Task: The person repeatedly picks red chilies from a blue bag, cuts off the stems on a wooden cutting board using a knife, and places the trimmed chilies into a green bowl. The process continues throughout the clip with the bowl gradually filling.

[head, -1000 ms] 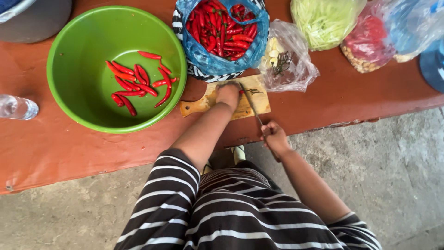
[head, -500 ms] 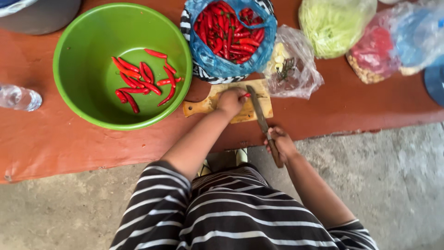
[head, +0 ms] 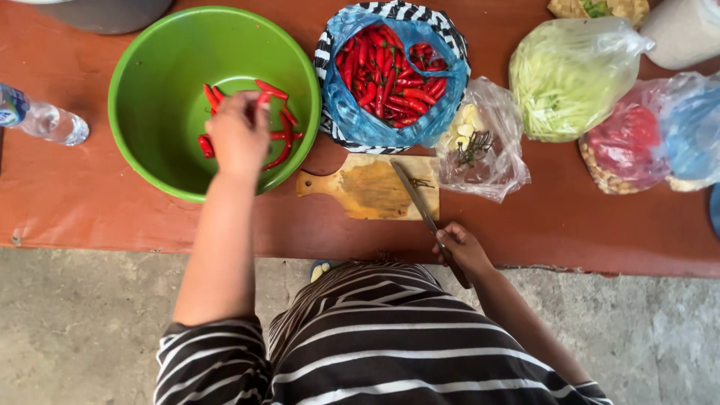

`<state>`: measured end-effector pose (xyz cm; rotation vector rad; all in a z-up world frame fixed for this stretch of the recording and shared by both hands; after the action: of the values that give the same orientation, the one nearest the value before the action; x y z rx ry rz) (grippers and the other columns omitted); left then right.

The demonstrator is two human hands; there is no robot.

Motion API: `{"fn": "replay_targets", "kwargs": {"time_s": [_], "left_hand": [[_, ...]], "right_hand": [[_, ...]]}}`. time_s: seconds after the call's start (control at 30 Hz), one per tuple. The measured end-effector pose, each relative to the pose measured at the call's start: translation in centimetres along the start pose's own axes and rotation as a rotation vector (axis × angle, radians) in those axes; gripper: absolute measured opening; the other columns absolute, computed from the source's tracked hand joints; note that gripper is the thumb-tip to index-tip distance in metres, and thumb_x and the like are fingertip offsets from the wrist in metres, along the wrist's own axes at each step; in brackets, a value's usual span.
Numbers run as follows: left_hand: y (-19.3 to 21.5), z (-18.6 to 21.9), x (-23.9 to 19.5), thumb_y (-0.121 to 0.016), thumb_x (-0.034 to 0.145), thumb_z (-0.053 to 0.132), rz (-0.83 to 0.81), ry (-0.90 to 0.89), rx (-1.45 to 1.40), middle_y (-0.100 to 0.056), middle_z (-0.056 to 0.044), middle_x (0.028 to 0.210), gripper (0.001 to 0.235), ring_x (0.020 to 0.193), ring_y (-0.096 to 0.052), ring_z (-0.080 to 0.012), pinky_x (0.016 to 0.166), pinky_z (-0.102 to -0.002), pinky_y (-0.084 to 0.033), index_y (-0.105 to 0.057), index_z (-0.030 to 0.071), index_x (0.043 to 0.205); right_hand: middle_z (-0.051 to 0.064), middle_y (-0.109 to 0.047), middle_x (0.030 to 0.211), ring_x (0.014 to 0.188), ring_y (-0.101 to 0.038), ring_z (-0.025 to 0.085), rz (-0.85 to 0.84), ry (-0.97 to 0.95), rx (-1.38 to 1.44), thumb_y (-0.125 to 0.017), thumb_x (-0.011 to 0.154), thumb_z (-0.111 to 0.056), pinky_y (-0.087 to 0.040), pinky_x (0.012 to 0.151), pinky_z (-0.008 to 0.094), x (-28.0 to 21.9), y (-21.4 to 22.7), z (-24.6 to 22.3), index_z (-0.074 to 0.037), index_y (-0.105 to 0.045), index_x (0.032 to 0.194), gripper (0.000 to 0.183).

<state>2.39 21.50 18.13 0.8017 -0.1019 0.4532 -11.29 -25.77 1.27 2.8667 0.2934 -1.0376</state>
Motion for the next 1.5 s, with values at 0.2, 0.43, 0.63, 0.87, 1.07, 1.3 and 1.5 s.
{"fn": "replay_targets", "kwargs": {"time_s": [0.2,0.43,0.63,0.87,1.07,1.3,1.5], "left_hand": [[-3.1,-0.5,0.4,-0.082,0.083,0.015,0.265,-0.254,0.19,-0.071,-0.015,0.11,0.034,0.1,-0.066,-0.0378,0.095,-0.049,-0.041,-0.074,0.01,0.115],[-15.5,7.1,0.1,-0.075,0.086,0.021,-0.04,-0.312,0.048,-0.072,-0.011,0.103,0.019,0.099,-0.067,-0.0335,0.089,-0.047,-0.047,-0.078,0.014,0.104],[-22.7,7.2,2.6,-0.069,0.079,0.029,-0.27,-0.206,0.535,-0.068,-0.012,0.107,0.02,0.107,-0.06,-0.0324,0.092,-0.048,-0.041,-0.078,0.017,0.093],[-25.2,5.9,3.3,-0.068,0.087,0.03,-0.103,-0.25,0.391,-0.067,-0.012,0.11,0.026,0.11,-0.057,-0.0325,0.095,-0.049,-0.037,-0.079,0.017,0.106],[-24.7,7.2,3.5,-0.073,0.084,0.039,-0.24,-0.165,0.402,-0.066,-0.011,0.115,0.027,0.114,-0.055,-0.0315,0.097,-0.048,-0.035,-0.08,0.021,0.103],[-23.5,9.0,1.0,-0.077,0.077,0.027,-0.278,-0.214,0.27,-0.069,-0.008,0.102,0.022,0.106,-0.059,-0.0299,0.095,-0.047,-0.034,-0.074,0.019,0.097],[-19.5,10.8,-0.6,-0.077,0.082,0.019,-0.107,-0.278,-0.039,-0.073,-0.001,0.088,0.016,0.091,-0.066,-0.024,0.093,-0.046,-0.033,-0.072,0.018,0.098]], "right_hand": [[0.007,-0.067,0.081,0.066,-0.062,0.014,-0.042,-0.013,-0.093,-0.06,0.1,-0.027,-0.051,0.061,0.03,1.7,1.9,-0.9,-0.009,-0.056,0.097,0.019],[0.007,-0.065,0.078,0.062,-0.057,0.014,-0.087,-0.058,-0.043,-0.062,0.099,-0.027,-0.048,0.056,0.03,1.5,2.1,-1.4,-0.009,-0.056,0.097,0.019],[0.006,-0.064,0.079,0.065,-0.059,0.013,-0.084,-0.077,-0.077,-0.061,0.099,-0.026,-0.049,0.06,0.028,1.2,2.2,-2.2,-0.009,-0.057,0.096,0.018],[0.006,-0.066,0.079,0.066,-0.061,0.014,-0.071,-0.094,-0.118,-0.061,0.099,-0.026,-0.05,0.061,0.028,1.6,2.8,-2.4,-0.008,-0.057,0.096,0.019],[0.007,-0.066,0.079,0.062,-0.06,0.014,-0.069,-0.096,-0.146,-0.06,0.099,-0.027,-0.049,0.052,0.029,1.6,2.5,-2.6,-0.008,-0.056,0.096,0.019],[0.009,-0.065,0.078,0.059,-0.059,0.017,-0.075,-0.101,-0.047,-0.061,0.098,-0.025,-0.049,0.048,0.031,1.8,2.3,-1.2,-0.007,-0.055,0.096,0.019],[0.009,-0.066,0.081,0.064,-0.06,0.016,-0.067,-0.031,-0.003,-0.061,0.099,-0.025,-0.052,0.056,0.03,2.2,2.5,0.2,-0.007,-0.055,0.096,0.019]]}}
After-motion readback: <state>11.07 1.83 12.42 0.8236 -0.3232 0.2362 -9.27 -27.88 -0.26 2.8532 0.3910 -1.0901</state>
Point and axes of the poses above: each hand's wrist, its own x-axis towards the middle knuckle, its own y-axis out of the back of the hand, z = x × y, the point moved 3 cm from there along x, towards the middle knuckle
